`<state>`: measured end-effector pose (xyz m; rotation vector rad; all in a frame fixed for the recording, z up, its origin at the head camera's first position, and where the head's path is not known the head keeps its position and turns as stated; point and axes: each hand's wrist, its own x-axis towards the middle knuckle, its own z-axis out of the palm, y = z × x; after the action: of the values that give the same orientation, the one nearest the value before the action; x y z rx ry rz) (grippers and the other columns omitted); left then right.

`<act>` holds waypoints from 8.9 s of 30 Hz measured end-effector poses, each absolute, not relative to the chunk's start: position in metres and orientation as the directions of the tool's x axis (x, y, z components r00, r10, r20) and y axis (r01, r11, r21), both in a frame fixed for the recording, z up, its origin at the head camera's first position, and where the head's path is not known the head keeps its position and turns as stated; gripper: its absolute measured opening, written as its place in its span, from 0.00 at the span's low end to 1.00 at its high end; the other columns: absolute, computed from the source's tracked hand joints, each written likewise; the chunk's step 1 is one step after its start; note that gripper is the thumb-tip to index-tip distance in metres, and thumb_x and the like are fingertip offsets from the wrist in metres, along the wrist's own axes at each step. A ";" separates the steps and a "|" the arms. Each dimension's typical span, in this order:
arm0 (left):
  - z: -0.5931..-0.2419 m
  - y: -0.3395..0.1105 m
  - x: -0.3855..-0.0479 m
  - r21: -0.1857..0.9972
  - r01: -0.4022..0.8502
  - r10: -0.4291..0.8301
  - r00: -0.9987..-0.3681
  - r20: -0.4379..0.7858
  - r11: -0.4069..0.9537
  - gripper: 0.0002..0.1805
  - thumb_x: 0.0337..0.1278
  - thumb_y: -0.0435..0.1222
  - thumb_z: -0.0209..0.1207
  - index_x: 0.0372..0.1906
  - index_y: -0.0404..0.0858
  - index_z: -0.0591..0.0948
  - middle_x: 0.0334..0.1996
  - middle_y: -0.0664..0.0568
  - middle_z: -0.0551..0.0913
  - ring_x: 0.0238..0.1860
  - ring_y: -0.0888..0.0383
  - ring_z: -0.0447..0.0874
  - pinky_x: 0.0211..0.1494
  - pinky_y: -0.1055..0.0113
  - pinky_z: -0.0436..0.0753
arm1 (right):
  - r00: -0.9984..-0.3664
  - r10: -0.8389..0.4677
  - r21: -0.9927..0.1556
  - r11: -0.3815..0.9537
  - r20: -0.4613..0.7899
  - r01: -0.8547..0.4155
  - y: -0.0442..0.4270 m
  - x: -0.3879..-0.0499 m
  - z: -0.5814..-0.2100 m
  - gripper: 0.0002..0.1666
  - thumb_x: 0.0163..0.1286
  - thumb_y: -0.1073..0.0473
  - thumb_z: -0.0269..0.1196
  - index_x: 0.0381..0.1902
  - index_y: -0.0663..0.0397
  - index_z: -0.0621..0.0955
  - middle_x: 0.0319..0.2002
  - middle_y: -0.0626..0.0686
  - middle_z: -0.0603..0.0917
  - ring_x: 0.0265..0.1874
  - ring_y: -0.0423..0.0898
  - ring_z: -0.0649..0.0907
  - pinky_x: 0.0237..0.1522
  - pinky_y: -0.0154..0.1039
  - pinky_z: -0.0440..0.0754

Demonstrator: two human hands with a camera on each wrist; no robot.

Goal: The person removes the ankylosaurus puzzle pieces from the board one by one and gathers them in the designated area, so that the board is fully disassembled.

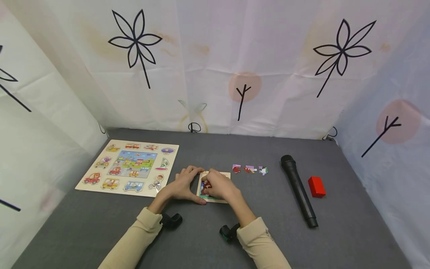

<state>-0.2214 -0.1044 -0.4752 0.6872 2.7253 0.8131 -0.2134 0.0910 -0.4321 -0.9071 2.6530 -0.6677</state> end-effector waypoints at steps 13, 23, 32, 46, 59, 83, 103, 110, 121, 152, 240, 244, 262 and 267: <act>-0.476 -0.105 -0.222 0.562 0.374 0.493 -0.868 -0.068 0.738 0.61 0.34 0.59 0.80 0.76 0.46 0.65 0.70 0.44 0.67 0.66 0.44 0.65 0.53 0.52 0.63 | -0.796 -0.597 -0.496 0.723 -0.098 -0.481 0.090 -0.213 -0.434 0.18 0.67 0.63 0.71 0.54 0.59 0.85 0.45 0.57 0.81 0.35 0.43 0.76 0.38 0.38 0.76; -0.477 -0.104 -0.222 0.558 0.373 0.487 -0.871 -0.064 0.741 0.61 0.33 0.59 0.81 0.76 0.45 0.65 0.69 0.45 0.68 0.65 0.45 0.66 0.52 0.53 0.63 | -0.814 -0.573 -0.504 0.732 -0.092 -0.459 0.090 -0.211 -0.434 0.18 0.67 0.62 0.71 0.54 0.59 0.83 0.48 0.57 0.81 0.36 0.44 0.78 0.40 0.41 0.78; -0.478 -0.105 -0.223 0.555 0.379 0.490 -0.870 -0.060 0.741 0.61 0.33 0.60 0.81 0.76 0.46 0.65 0.68 0.45 0.68 0.64 0.45 0.66 0.51 0.54 0.63 | -0.825 -0.556 -0.517 0.737 -0.097 -0.435 0.090 -0.209 -0.436 0.20 0.67 0.62 0.71 0.56 0.57 0.82 0.50 0.58 0.81 0.38 0.46 0.78 0.43 0.45 0.79; -0.475 -0.104 -0.221 0.560 0.374 0.491 -0.868 -0.067 0.739 0.62 0.33 0.59 0.81 0.76 0.45 0.65 0.69 0.44 0.68 0.64 0.45 0.66 0.51 0.54 0.63 | -0.816 -0.569 -0.520 0.729 -0.097 -0.446 0.091 -0.210 -0.435 0.22 0.68 0.64 0.70 0.59 0.56 0.84 0.45 0.55 0.80 0.32 0.42 0.73 0.34 0.36 0.73; -0.476 -0.105 -0.222 0.559 0.363 0.489 -0.868 -0.088 0.745 0.61 0.34 0.60 0.80 0.77 0.46 0.65 0.68 0.45 0.68 0.65 0.46 0.65 0.51 0.55 0.62 | -0.839 -0.538 -0.522 0.740 -0.082 -0.424 0.110 -0.214 -0.432 0.23 0.71 0.59 0.68 0.62 0.56 0.83 0.41 0.55 0.77 0.28 0.42 0.71 0.29 0.34 0.70; -0.473 -0.106 -0.223 0.585 0.353 0.493 -0.865 -0.094 0.731 0.61 0.34 0.58 0.81 0.76 0.45 0.65 0.67 0.45 0.68 0.65 0.46 0.64 0.56 0.50 0.63 | -0.896 -0.435 -0.464 0.813 -0.082 -0.352 0.170 -0.221 -0.427 0.20 0.68 0.64 0.69 0.58 0.58 0.84 0.44 0.60 0.79 0.36 0.47 0.78 0.38 0.44 0.78; -0.474 -0.105 -0.224 0.595 0.368 0.502 -0.862 -0.069 0.714 0.61 0.33 0.57 0.82 0.76 0.43 0.66 0.67 0.43 0.68 0.64 0.44 0.65 0.57 0.45 0.64 | -0.900 -0.428 -0.453 0.821 -0.085 -0.347 0.177 -0.221 -0.432 0.20 0.66 0.65 0.70 0.56 0.59 0.84 0.43 0.59 0.80 0.37 0.49 0.78 0.40 0.47 0.78; -0.473 -0.105 -0.223 0.597 0.362 0.500 -0.863 -0.077 0.716 0.61 0.33 0.57 0.82 0.75 0.42 0.66 0.67 0.43 0.68 0.64 0.45 0.65 0.57 0.46 0.63 | -0.897 -0.433 -0.468 0.813 -0.088 -0.347 0.177 -0.221 -0.433 0.19 0.67 0.65 0.70 0.56 0.59 0.84 0.42 0.59 0.80 0.38 0.49 0.78 0.40 0.46 0.78; -0.474 -0.105 -0.222 0.593 0.362 0.497 -0.864 -0.075 0.719 0.61 0.32 0.58 0.82 0.75 0.43 0.66 0.67 0.43 0.68 0.63 0.45 0.65 0.56 0.47 0.63 | -0.899 -0.429 -0.476 0.811 -0.085 -0.342 0.177 -0.221 -0.435 0.18 0.68 0.66 0.68 0.55 0.61 0.84 0.43 0.59 0.80 0.35 0.47 0.77 0.39 0.45 0.77; -0.477 -0.106 -0.224 0.581 0.357 0.490 -0.868 -0.083 0.731 0.60 0.33 0.58 0.81 0.76 0.44 0.66 0.67 0.44 0.68 0.65 0.46 0.65 0.57 0.47 0.64 | -0.901 -0.429 -0.479 0.806 -0.069 -0.347 0.178 -0.221 -0.436 0.18 0.68 0.66 0.68 0.56 0.60 0.84 0.41 0.59 0.80 0.34 0.46 0.75 0.36 0.41 0.74; -0.476 -0.105 -0.223 0.585 0.359 0.494 -0.865 -0.083 0.727 0.59 0.34 0.58 0.81 0.76 0.46 0.65 0.66 0.45 0.68 0.63 0.47 0.64 0.52 0.55 0.61 | -0.864 -0.486 -0.479 0.794 -0.129 -0.375 0.112 -0.199 -0.428 0.20 0.67 0.61 0.71 0.57 0.52 0.86 0.42 0.53 0.79 0.31 0.42 0.73 0.30 0.35 0.71; -0.476 -0.105 -0.222 0.588 0.360 0.496 -0.865 -0.081 0.724 0.60 0.34 0.58 0.81 0.76 0.45 0.65 0.66 0.45 0.68 0.63 0.47 0.64 0.51 0.54 0.61 | -0.862 -0.494 -0.482 0.786 -0.114 -0.387 0.112 -0.199 -0.429 0.19 0.66 0.62 0.71 0.56 0.52 0.86 0.43 0.53 0.79 0.32 0.42 0.74 0.31 0.35 0.73; -0.478 -0.106 -0.224 0.586 0.356 0.489 -0.869 -0.079 0.728 0.60 0.33 0.59 0.81 0.75 0.45 0.66 0.66 0.46 0.69 0.63 0.47 0.65 0.51 0.55 0.61 | -0.857 -0.508 -0.481 0.773 -0.081 -0.413 0.112 -0.201 -0.433 0.19 0.66 0.62 0.72 0.55 0.55 0.84 0.46 0.53 0.81 0.38 0.43 0.76 0.42 0.42 0.76; -0.479 -0.106 -0.224 0.589 0.355 0.488 -0.869 -0.078 0.726 0.60 0.32 0.58 0.81 0.75 0.45 0.66 0.66 0.46 0.69 0.63 0.47 0.65 0.52 0.54 0.61 | -0.854 -0.516 -0.479 0.768 -0.068 -0.425 0.112 -0.201 -0.432 0.19 0.65 0.62 0.72 0.53 0.56 0.83 0.46 0.53 0.81 0.39 0.44 0.77 0.44 0.44 0.76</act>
<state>-0.2240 -0.1058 -0.4785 0.6700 2.7030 0.8533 -0.2010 0.1119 -0.4325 -0.7443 2.7664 -0.6803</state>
